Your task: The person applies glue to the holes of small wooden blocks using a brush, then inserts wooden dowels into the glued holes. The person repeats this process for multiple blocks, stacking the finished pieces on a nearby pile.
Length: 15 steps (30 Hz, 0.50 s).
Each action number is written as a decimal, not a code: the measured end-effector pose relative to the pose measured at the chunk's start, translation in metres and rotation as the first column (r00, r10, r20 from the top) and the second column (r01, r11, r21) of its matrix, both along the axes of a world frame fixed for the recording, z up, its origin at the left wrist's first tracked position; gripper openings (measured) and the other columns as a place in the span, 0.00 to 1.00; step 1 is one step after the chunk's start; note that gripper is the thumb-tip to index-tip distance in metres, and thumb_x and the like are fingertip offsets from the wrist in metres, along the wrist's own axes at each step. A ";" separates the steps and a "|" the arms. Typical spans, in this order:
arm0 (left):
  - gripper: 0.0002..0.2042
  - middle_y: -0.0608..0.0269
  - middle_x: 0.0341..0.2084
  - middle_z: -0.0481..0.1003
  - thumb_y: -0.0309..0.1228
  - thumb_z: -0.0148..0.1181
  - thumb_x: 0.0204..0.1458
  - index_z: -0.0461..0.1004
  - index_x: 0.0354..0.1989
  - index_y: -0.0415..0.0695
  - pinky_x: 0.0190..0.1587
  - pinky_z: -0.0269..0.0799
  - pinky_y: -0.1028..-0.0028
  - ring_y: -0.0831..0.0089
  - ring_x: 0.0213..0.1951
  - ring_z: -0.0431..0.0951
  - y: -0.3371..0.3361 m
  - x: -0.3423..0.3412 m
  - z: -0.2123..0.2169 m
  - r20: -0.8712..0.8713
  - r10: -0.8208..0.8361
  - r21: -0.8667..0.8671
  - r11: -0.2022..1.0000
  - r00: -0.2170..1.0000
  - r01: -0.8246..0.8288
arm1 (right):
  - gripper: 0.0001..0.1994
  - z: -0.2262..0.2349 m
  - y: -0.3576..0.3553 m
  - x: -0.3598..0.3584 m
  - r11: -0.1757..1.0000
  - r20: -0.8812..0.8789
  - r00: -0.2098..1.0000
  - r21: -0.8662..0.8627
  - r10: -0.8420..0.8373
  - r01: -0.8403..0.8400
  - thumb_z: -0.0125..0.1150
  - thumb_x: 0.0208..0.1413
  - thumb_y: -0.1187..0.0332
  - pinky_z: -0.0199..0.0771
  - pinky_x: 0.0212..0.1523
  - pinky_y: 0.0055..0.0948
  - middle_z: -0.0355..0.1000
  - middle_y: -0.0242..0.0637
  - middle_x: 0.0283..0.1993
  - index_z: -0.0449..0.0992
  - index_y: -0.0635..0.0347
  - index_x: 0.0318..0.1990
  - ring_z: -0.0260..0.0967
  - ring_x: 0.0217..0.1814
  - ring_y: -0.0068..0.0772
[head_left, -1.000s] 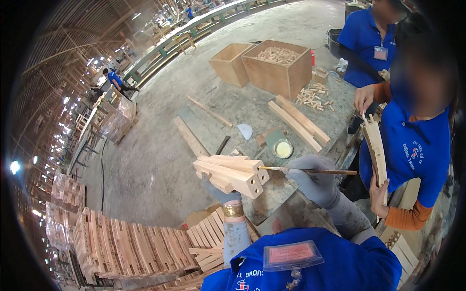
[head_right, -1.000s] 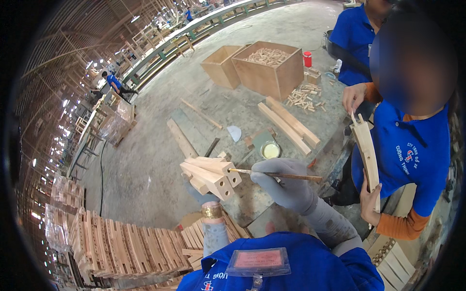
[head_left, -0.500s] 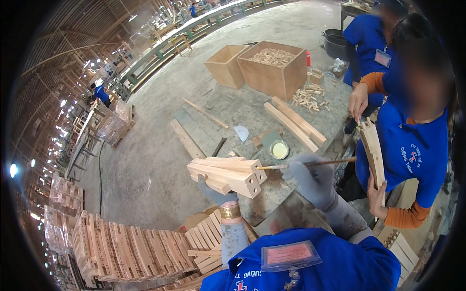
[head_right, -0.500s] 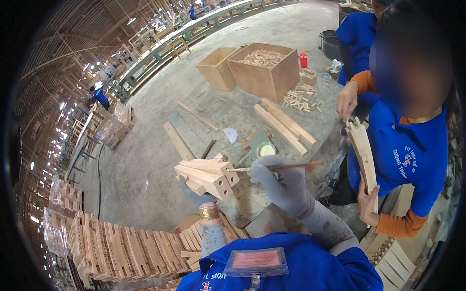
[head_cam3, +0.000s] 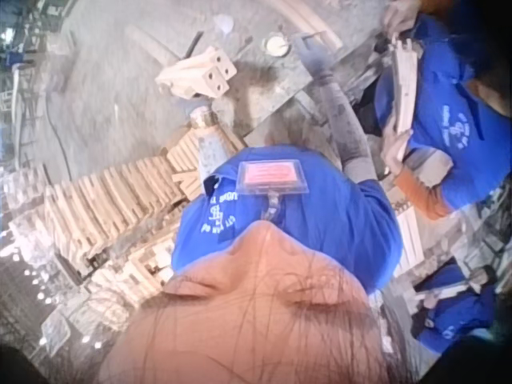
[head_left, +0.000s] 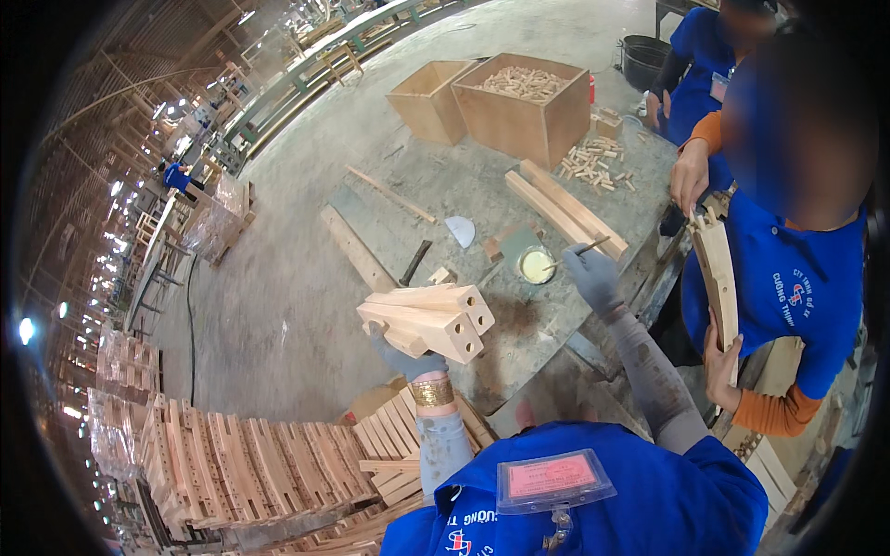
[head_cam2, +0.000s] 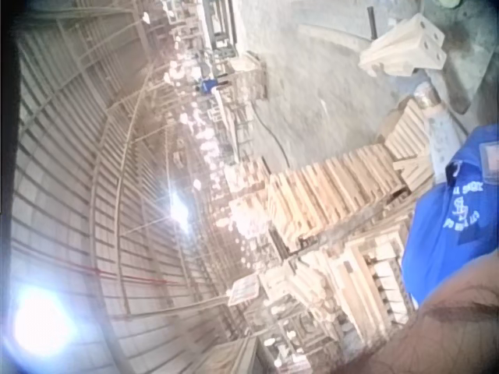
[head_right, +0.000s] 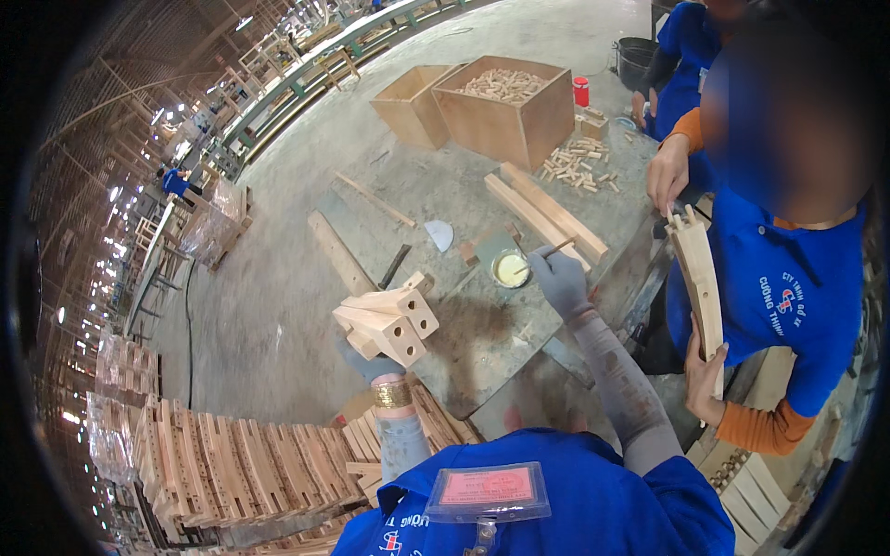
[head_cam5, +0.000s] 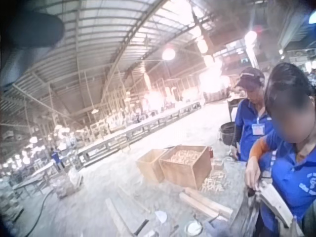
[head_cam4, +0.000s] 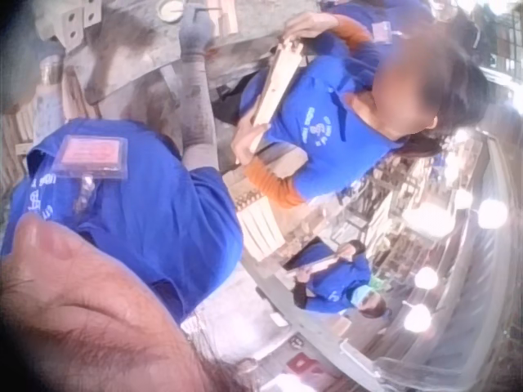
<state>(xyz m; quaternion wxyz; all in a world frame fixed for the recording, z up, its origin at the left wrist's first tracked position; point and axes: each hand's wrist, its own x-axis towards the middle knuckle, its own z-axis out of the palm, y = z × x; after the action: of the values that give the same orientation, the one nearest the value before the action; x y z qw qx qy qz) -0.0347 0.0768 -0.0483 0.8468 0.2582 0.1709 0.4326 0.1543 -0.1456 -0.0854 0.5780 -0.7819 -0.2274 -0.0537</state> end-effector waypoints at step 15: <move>0.31 0.50 0.49 0.64 0.57 0.41 0.49 0.59 0.54 0.44 0.53 0.64 0.55 0.53 0.50 0.66 0.014 -0.025 0.000 -0.012 0.026 0.056 0.998 1.000 -0.025 | 0.18 -0.053 0.027 0.006 0.957 0.035 0.999 -0.288 -0.021 0.030 0.51 0.53 0.55 0.65 0.26 0.40 0.69 0.49 0.24 0.74 0.63 0.27 0.68 0.27 0.49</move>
<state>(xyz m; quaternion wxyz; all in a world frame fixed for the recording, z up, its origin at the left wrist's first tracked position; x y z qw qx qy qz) -0.0600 0.0909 -0.0483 0.8325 0.2822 0.1672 0.4464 0.1605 -0.1188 -0.1387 0.4536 -0.8597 -0.2317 -0.0399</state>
